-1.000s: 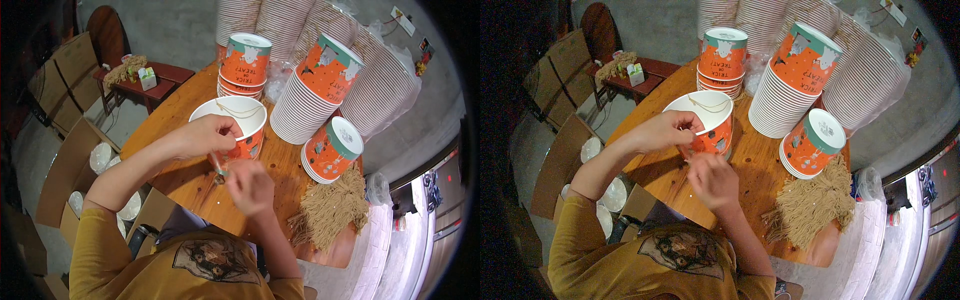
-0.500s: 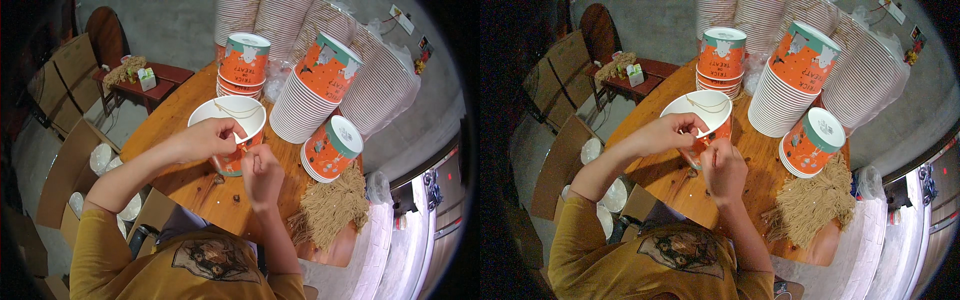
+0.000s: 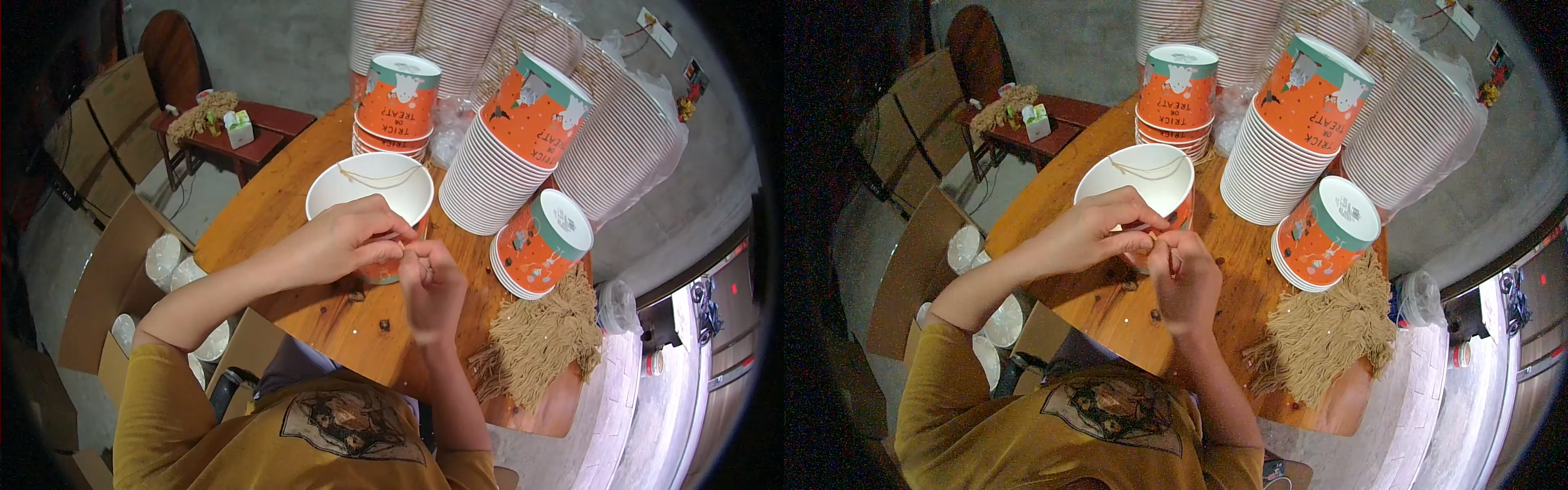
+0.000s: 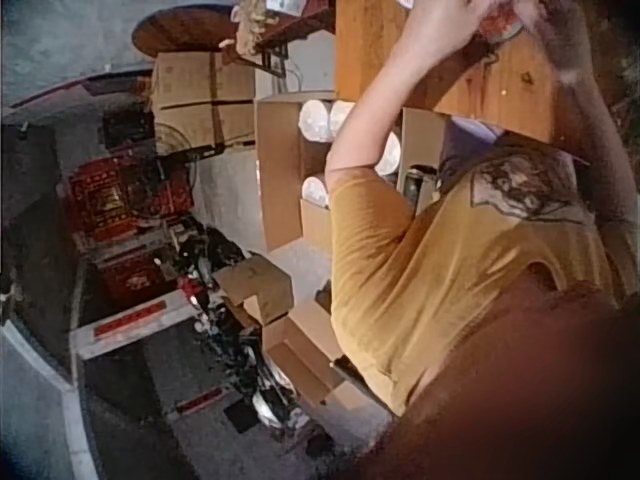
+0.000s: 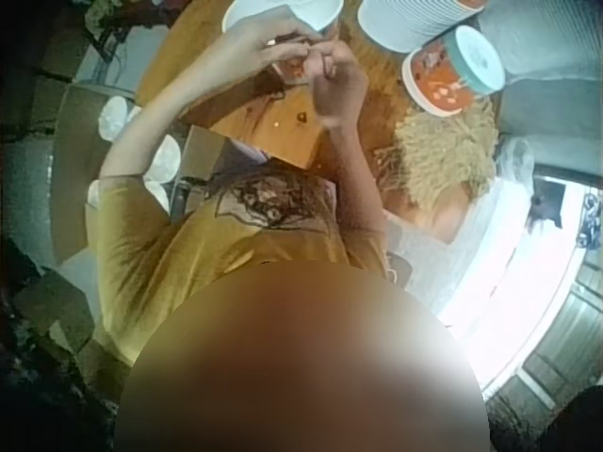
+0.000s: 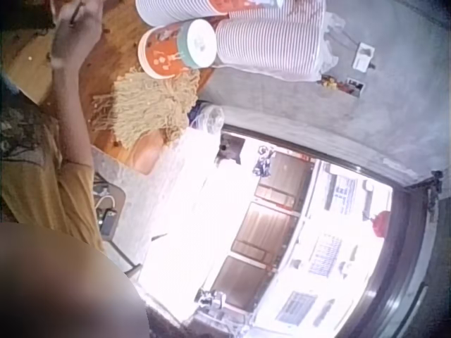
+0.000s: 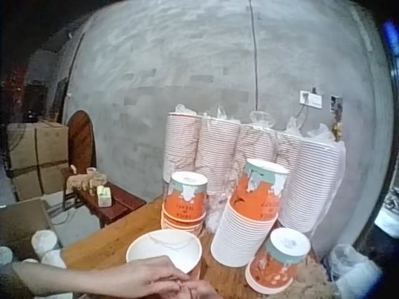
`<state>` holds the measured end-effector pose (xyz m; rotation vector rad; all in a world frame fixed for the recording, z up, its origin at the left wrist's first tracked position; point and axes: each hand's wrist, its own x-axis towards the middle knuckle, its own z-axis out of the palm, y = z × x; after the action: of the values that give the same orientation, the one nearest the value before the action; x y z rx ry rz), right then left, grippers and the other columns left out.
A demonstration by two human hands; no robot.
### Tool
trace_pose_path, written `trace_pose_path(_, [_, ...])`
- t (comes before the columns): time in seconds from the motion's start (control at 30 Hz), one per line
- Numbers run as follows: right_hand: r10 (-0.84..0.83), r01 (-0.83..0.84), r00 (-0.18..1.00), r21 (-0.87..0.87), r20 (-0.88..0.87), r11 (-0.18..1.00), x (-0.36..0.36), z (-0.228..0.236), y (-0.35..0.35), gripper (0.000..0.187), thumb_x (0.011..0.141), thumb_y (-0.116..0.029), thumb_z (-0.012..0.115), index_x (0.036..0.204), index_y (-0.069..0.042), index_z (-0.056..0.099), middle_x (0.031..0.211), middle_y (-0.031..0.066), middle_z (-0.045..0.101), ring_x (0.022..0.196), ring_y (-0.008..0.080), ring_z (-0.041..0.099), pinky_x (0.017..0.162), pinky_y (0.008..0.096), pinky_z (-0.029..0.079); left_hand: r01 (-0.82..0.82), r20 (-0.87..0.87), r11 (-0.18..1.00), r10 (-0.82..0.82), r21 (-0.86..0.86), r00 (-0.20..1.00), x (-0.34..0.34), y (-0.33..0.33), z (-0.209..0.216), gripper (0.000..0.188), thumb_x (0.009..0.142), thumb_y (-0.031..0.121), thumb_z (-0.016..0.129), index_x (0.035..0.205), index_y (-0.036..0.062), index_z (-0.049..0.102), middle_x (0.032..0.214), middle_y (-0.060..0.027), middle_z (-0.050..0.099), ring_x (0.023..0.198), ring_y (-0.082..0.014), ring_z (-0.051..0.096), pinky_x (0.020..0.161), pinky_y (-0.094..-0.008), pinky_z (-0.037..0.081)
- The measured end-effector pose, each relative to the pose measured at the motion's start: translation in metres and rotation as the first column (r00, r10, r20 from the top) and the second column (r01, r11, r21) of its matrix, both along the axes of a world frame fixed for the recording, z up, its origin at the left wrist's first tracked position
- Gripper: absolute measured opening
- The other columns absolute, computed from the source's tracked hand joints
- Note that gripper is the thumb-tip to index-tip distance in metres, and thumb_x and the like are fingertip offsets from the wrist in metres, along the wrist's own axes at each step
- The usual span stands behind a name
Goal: Tying thin strings onto the rims of themed paper cups for packaging.
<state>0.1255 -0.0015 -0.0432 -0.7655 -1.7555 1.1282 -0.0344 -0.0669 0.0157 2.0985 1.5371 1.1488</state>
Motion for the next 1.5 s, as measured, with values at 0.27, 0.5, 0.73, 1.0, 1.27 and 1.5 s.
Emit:
trace_pose_path(0.27, [0.022, -0.022, 1.000, -0.008, -0.011, 1.000, -0.001, -0.001, 0.000, 0.006, 0.087, -0.009, 0.061, 0.085, -0.004, 0.059, 0.067, 0.0050, 0.055, 0.056, 0.0095, 0.048, 0.054, 0.0261, 0.042, -0.054, -0.084, 0.996, 0.061, 0.077, 0.995, 0.000, 0.000, -0.009, 0.013, 0.085, 0.010, 0.067, 0.094, 0.0014, 0.064, 0.088, -0.0092, 0.060, 0.085, -0.0251, 0.061, 0.073, -0.0341, 0.049])
trace_pose_path(0.5, [0.090, -0.109, 0.985, -0.126, -0.146, 0.986, -0.003, 0.002, -0.005, 0.008, 0.093, -0.009, 0.058, 0.088, -0.003, 0.059, 0.069, -0.0054, 0.054, 0.062, 0.0011, 0.045, 0.055, 0.0191, 0.038, -0.080, -0.085, 0.985, 0.094, 0.151, 0.992, 0.003, -0.001, -0.009, 0.008, 0.086, 0.006, 0.064, 0.090, 0.0005, 0.059, 0.088, -0.0104, 0.058, 0.084, -0.0264, 0.060, 0.072, -0.0340, 0.048])
trace_pose_path(0.73, [0.065, -0.108, 0.960, -0.148, -0.272, 0.983, -0.007, 0.001, -0.004, 0.005, 0.089, -0.004, 0.061, 0.085, -0.005, 0.059, 0.066, -0.0081, 0.050, 0.059, 0.0006, 0.041, 0.053, 0.0179, 0.035, -0.113, 0.143, 0.992, 0.121, -0.060, 0.982, 0.006, -0.005, -0.003, 0.008, 0.086, 0.004, 0.062, 0.090, 0.0006, 0.056, 0.084, -0.0051, 0.056, 0.077, -0.0153, 0.057, 0.071, -0.0293, 0.048])
trace_pose_path(1.0, [-0.065, 0.075, 0.986, 0.059, -0.155, 0.995, -0.012, -0.010, 0.002, 0.012, 0.079, 0.000, 0.066, 0.083, -0.005, 0.056, 0.061, 0.0005, 0.050, 0.055, 0.0051, 0.046, 0.051, 0.0216, 0.040, -0.123, 0.218, 0.959, 0.181, -0.254, 0.959, 0.000, -0.006, -0.003, 0.019, 0.088, 0.009, 0.061, 0.105, 0.0012, 0.059, 0.085, -0.0004, 0.056, 0.077, -0.0070, 0.053, 0.072, -0.0241, 0.047])
trace_pose_path(1.27, [-0.131, 0.136, 0.991, 0.168, -0.040, 0.976, -0.013, -0.011, 0.001, 0.014, 0.077, -0.003, 0.067, 0.084, -0.007, 0.056, 0.063, 0.0079, 0.054, 0.053, 0.0143, 0.053, 0.052, 0.0270, 0.044, -0.082, 0.207, 0.947, 0.152, -0.311, 0.967, 0.001, -0.008, -0.005, 0.027, 0.090, 0.009, 0.060, 0.116, 0.0012, 0.060, 0.088, -0.0006, 0.059, 0.080, -0.0069, 0.054, 0.074, -0.0245, 0.048])
trace_pose_path(1.5, [-0.169, 0.146, 0.981, 0.219, 0.091, 0.965, -0.007, -0.003, -0.004, 0.012, 0.077, -0.005, 0.066, 0.085, -0.006, 0.056, 0.065, 0.0094, 0.056, 0.055, 0.0200, 0.056, 0.054, 0.0301, 0.046, 0.061, 0.406, 0.918, 0.113, -0.392, 0.907, -0.004, -0.001, -0.011, 0.025, 0.093, 0.015, 0.059, 0.113, -0.0002, 0.061, 0.094, -0.0028, 0.062, 0.086, -0.0084, 0.056, 0.078, -0.0244, 0.048])
